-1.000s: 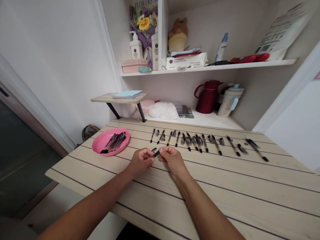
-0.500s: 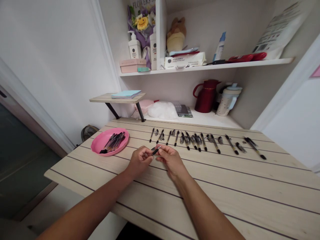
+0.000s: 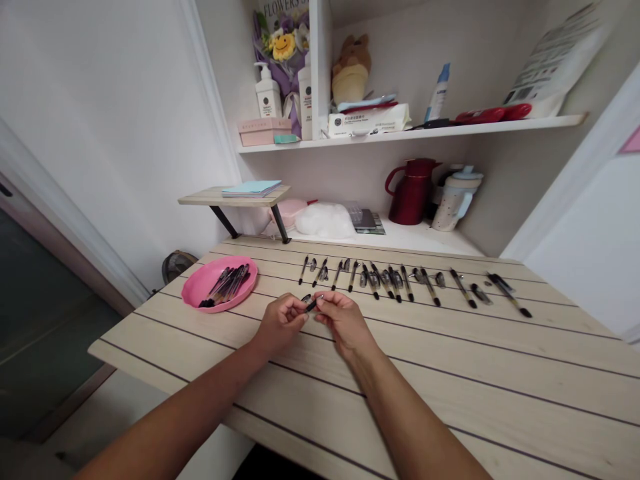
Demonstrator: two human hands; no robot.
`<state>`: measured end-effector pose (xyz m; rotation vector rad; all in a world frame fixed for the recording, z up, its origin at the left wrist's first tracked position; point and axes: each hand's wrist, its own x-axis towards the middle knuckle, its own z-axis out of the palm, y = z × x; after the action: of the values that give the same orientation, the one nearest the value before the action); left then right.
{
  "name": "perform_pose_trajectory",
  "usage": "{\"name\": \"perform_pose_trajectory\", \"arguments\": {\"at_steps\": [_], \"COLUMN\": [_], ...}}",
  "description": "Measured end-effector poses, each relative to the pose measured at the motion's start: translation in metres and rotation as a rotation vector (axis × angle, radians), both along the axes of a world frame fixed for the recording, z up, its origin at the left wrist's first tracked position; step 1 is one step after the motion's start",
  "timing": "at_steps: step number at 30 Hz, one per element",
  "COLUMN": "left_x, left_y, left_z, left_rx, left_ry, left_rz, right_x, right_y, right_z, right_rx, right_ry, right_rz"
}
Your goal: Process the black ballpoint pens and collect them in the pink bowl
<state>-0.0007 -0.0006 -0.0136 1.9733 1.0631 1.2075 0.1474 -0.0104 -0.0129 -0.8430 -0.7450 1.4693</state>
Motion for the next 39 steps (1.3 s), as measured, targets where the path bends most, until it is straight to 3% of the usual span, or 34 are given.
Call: {"name": "perform_pose_trajectory", "arguments": {"at_steps": [4, 18, 25, 28, 33, 39], "left_x": [0.0, -0.001, 0.0, -0.002, -0.009, -0.009], "left_y": [-0.002, 0.002, -0.001, 0.004, 0.016, 0.024], "left_z": [0.003, -0.002, 0.001, -0.001, 0.0, -0.001], "left_rx": [0.006, -0.048, -0.031, -0.061, -0.091, -0.087], "left_ry": [0.04, 0.009, 0.05, 0.07, 0.224, 0.48], "left_rz": [0.005, -0.011, -0.013, 0.066, 0.348, 0.294], "right_x": [-0.002, -0.001, -0.002, -0.002, 0.001, -0.002], "right_y": [0.0, -0.002, 0.001, 0.0, 0.001, 0.003], "right_z": [0.0, 0.001, -0.003, 0.0, 0.0, -0.006], "right_rx": [-0.038, -0.022, -0.03, -0.042, -0.098, -0.087], "right_ry": [-0.059, -0.023, -0.139, -0.111, -0.092, -0.179], "right_rz": [-0.085, -0.001, -0.085, -0.075, -0.146, -0.158]}}
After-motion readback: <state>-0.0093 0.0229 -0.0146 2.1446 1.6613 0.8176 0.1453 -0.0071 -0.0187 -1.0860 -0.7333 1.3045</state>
